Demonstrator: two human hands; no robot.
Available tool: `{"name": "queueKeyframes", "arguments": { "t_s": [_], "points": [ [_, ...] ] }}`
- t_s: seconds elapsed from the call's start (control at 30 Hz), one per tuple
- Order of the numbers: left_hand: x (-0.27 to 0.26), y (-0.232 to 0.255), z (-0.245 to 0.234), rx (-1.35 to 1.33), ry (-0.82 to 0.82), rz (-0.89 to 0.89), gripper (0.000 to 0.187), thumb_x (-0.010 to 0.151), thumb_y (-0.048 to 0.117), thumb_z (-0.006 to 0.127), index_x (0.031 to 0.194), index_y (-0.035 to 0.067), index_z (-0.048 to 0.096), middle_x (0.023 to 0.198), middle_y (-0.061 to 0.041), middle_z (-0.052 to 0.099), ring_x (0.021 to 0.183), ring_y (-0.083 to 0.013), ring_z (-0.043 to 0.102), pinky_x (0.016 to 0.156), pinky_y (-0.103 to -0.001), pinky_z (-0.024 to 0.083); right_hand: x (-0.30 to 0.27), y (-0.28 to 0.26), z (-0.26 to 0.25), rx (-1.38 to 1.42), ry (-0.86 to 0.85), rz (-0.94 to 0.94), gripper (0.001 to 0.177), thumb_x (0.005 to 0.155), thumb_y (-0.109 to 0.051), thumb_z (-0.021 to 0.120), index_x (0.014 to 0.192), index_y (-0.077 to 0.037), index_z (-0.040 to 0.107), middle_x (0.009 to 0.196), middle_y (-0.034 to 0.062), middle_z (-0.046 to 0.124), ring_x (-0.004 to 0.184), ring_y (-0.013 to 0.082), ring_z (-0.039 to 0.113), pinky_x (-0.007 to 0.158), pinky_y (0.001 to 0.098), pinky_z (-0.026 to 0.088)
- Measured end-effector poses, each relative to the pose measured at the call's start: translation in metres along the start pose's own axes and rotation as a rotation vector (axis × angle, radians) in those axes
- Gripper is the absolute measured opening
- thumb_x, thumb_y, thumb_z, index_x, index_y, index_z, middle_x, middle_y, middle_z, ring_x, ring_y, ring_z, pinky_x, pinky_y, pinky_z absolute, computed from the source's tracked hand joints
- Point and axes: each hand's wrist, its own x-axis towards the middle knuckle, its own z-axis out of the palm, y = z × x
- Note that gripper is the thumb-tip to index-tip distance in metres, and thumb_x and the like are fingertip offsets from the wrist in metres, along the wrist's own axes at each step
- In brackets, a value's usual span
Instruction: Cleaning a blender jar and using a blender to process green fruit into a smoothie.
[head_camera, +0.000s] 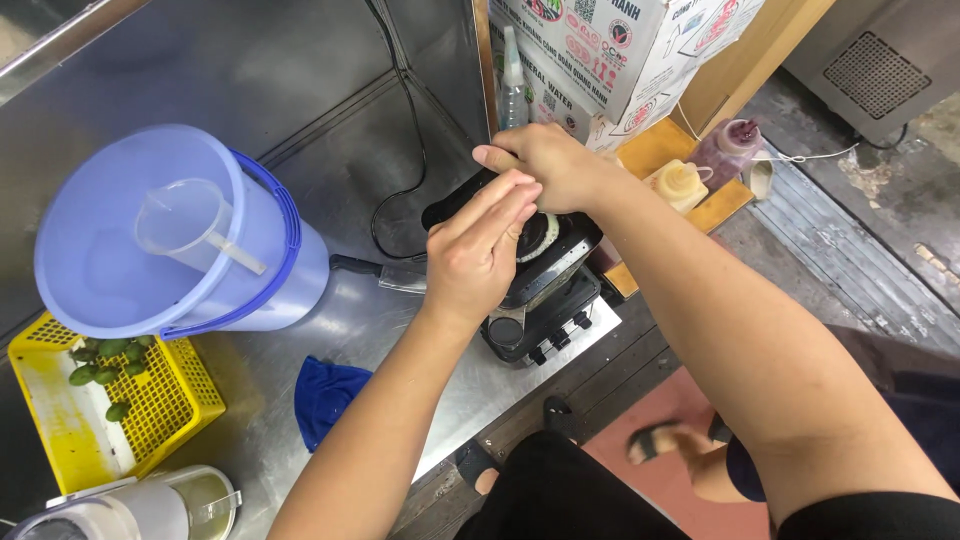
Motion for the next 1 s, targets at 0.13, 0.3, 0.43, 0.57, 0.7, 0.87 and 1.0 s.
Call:
{"name": "queueKeyframes", "arguments": {
  "t_s": [0.13, 0.3, 0.43, 0.57, 0.7, 0.87, 1.0],
  "points": [
    [0.0, 0.0, 0.002, 0.008, 0.009, 0.007, 0.018, 0.098, -0.002, 0.071, 0.116, 0.0, 0.07, 0.12, -0.011, 0.072, 0.101, -0.0223, 0.077, 0.088, -0.03, 0.064, 0.0, -0.001, -0.002, -0.013, -0.011, -0.003, 0.05, 0.106, -0.04, 0.056, 0.076, 0.0, 0.059, 0.063, 0.02, 0.059, 0.063, 0.0414, 0.057, 0.063, 0.0481, 0.046],
    [-0.001, -0.001, 0.002, 0.008, 0.021, -0.002, 0.018, 0.099, -0.003, 0.071, 0.116, 0.0, 0.069, 0.12, -0.01, 0.072, 0.101, -0.0211, 0.077, 0.088, -0.029, 0.064, 0.0, -0.005, -0.003, -0.007, -0.016, 0.005, 0.049, 0.105, -0.04, 0.056, 0.077, -0.001, 0.062, 0.063, 0.0197, 0.061, 0.064, 0.0405, 0.061, 0.067, 0.047, 0.049],
    [-0.001, 0.0, 0.003, 0.028, 0.022, -0.008, 0.018, 0.098, -0.002, 0.073, 0.116, 0.001, 0.069, 0.119, -0.01, 0.072, 0.102, -0.0208, 0.077, 0.088, -0.028, 0.064, 0.0, -0.004, -0.003, 0.013, -0.038, 0.027, 0.047, 0.105, -0.039, 0.056, 0.08, 0.0, 0.063, 0.066, 0.0194, 0.062, 0.066, 0.0408, 0.062, 0.066, 0.0477, 0.048],
    [0.0, 0.001, 0.003, 0.002, 0.036, -0.017, 0.017, 0.098, -0.002, 0.072, 0.115, 0.001, 0.071, 0.118, -0.01, 0.073, 0.099, -0.0197, 0.077, 0.087, -0.028, 0.064, 0.0, 0.004, -0.002, 0.093, 0.045, -0.226, 0.033, 0.105, -0.033, 0.055, 0.104, -0.002, 0.068, 0.079, 0.0178, 0.067, 0.074, 0.0391, 0.066, 0.068, 0.0463, 0.051],
    [-0.003, -0.002, 0.003, -0.036, 0.039, -0.015, 0.016, 0.099, -0.003, 0.071, 0.115, 0.0, 0.07, 0.118, -0.01, 0.072, 0.1, -0.0199, 0.077, 0.089, -0.028, 0.065, -0.002, -0.013, -0.007, -0.002, -0.043, 0.06, 0.043, 0.106, -0.037, 0.055, 0.083, -0.001, 0.064, 0.068, 0.0209, 0.061, 0.066, 0.0413, 0.061, 0.068, 0.0472, 0.05],
    [0.001, -0.002, 0.003, -0.045, 0.045, -0.018, 0.018, 0.097, -0.005, 0.07, 0.115, 0.0, 0.07, 0.12, -0.011, 0.072, 0.102, -0.021, 0.078, 0.089, -0.029, 0.065, 0.002, 0.002, -0.004, 0.003, -0.031, -0.03, 0.044, 0.105, -0.037, 0.056, 0.081, -0.001, 0.062, 0.065, 0.0197, 0.06, 0.063, 0.0375, 0.058, 0.064, 0.0468, 0.047],
    [-0.002, 0.0, 0.003, -0.088, 0.024, -0.068, 0.02, 0.098, -0.006, 0.07, 0.117, -0.001, 0.07, 0.121, -0.011, 0.072, 0.102, -0.0196, 0.079, 0.09, -0.028, 0.066, 0.002, -0.002, -0.003, 0.027, -0.025, 0.056, 0.046, 0.106, -0.038, 0.055, 0.079, -0.002, 0.062, 0.062, 0.0189, 0.056, 0.057, 0.0361, 0.052, 0.061, 0.045, 0.046]
  ]
}}
